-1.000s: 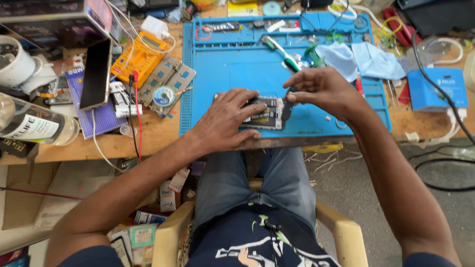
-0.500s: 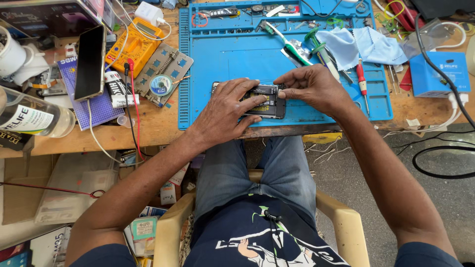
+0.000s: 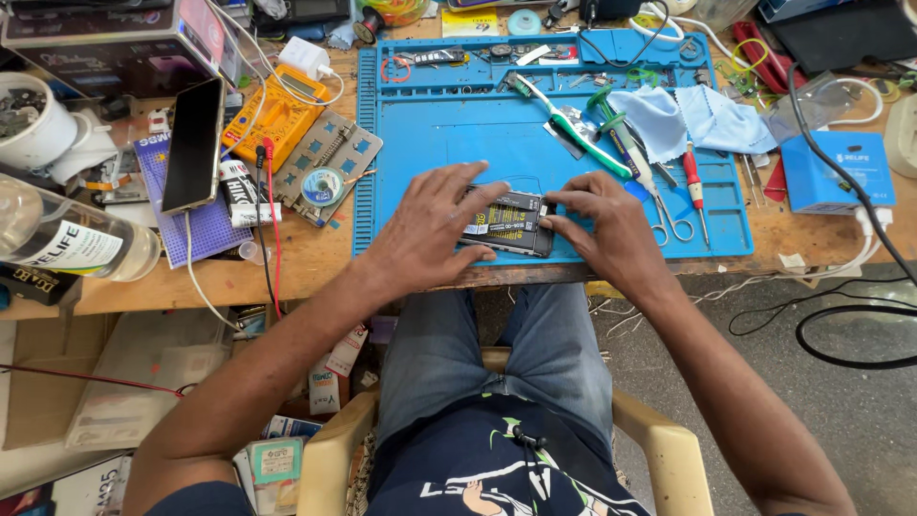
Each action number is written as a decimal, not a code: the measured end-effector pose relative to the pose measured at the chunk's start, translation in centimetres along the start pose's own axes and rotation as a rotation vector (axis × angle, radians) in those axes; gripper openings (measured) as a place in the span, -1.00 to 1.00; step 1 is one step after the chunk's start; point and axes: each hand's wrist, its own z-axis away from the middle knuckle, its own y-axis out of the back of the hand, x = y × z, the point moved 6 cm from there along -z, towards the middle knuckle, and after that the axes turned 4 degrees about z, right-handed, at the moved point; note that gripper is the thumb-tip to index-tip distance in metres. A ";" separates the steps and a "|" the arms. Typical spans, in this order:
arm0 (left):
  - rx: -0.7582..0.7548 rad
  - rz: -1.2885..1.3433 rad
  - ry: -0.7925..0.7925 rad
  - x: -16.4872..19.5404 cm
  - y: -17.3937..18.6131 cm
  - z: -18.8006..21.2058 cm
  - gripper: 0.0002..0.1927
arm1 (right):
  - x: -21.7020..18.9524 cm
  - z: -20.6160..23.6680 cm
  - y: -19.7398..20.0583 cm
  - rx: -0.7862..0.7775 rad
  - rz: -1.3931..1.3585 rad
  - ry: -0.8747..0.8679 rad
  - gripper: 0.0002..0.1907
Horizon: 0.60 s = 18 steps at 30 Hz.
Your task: The person applies flux to a small circuit board and solders a wire to it using a soldering iron and solder. They then handle a disassembled smartphone, briefly inspect a container of spare parts, and place the phone into a protective sleeve.
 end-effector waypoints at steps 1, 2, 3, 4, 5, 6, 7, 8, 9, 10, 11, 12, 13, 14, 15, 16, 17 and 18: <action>-0.036 0.006 0.011 -0.4 0.2 0.0 -0.15 | -0.1 0.3 0.1 0.022 -0.015 0.001 -0.59; -0.070 0.010 0.020 -0.8 0.4 -0.1 -0.13 | 0.1 0.6 0.2 0.041 -0.043 -0.053 -0.58; -0.102 0.011 0.030 -1.2 0.5 -0.2 -0.11 | 0.3 0.8 0.4 0.060 -0.072 -0.105 -0.58; -0.123 0.026 0.039 -1.5 0.6 -0.3 -0.10 | 0.5 1.0 0.6 0.079 -0.099 -0.152 -0.58; -0.145 0.039 0.050 -1.8 0.6 -0.5 -0.09 | 0.4 0.9 0.8 0.089 -0.110 -0.146 -0.60; -0.169 0.055 0.061 -2.0 0.6 -0.5 -0.09 | 0.4 0.9 1.0 0.097 -0.122 -0.143 -0.62; -0.141 0.050 0.020 -1.9 0.8 -0.6 -0.09 | 0.4 0.8 1.2 0.101 -0.135 -0.141 -0.63; -0.113 0.047 -0.021 -1.7 1.1 -0.7 -0.09 | 0.0 0.4 1.3 0.091 -0.081 -0.073 -0.64; -0.086 0.044 -0.065 -1.5 1.2 -0.7 -0.09 | -0.2 -0.2 1.3 0.082 -0.027 -0.006 -0.65; -0.074 0.034 -0.078 -1.5 1.4 -0.6 -0.10 | -0.4 -1.0 1.4 0.077 0.028 0.059 -0.67; -0.061 0.024 -0.093 -1.4 1.5 -0.5 -0.10 | -0.2 -1.9 1.0 0.018 -0.012 0.062 -0.68; -0.048 0.015 -0.109 -1.3 1.6 -0.4 -0.10 | 0.0 -3.0 0.6 -0.042 -0.050 0.065 -0.69; -0.027 0.002 -0.128 -1.1 1.7 -0.3 -0.11 | 0.2 -4.0 0.2 -0.104 -0.089 0.067 -0.70; -0.007 -0.010 -0.146 -1.0 1.8 -0.2 -0.11 | 0.6 -4.9 -0.3 -0.174 -0.109 0.008 -0.72; 0.014 -0.022 -0.162 -0.8 1.9 -0.1 -0.11 | 0.9 -5.8 -0.8 -0.247 -0.129 -0.050 -0.73; 0.015 -0.027 -0.152 -0.8 1.9 0.0 -0.12 | 1.2 -6.4 -1.2 -0.319 -0.148 -0.106 -0.75; 0.016 -0.032 -0.142 -0.9 1.9 0.2 -0.12 | 1.2 -7.0 -1.2 -0.345 -0.122 -0.114 -0.75; 0.016 -0.035 -0.133 -0.9 1.8 0.3 -0.13 | 1.1 -7.5 -1.1 -0.370 -0.096 -0.124 -0.76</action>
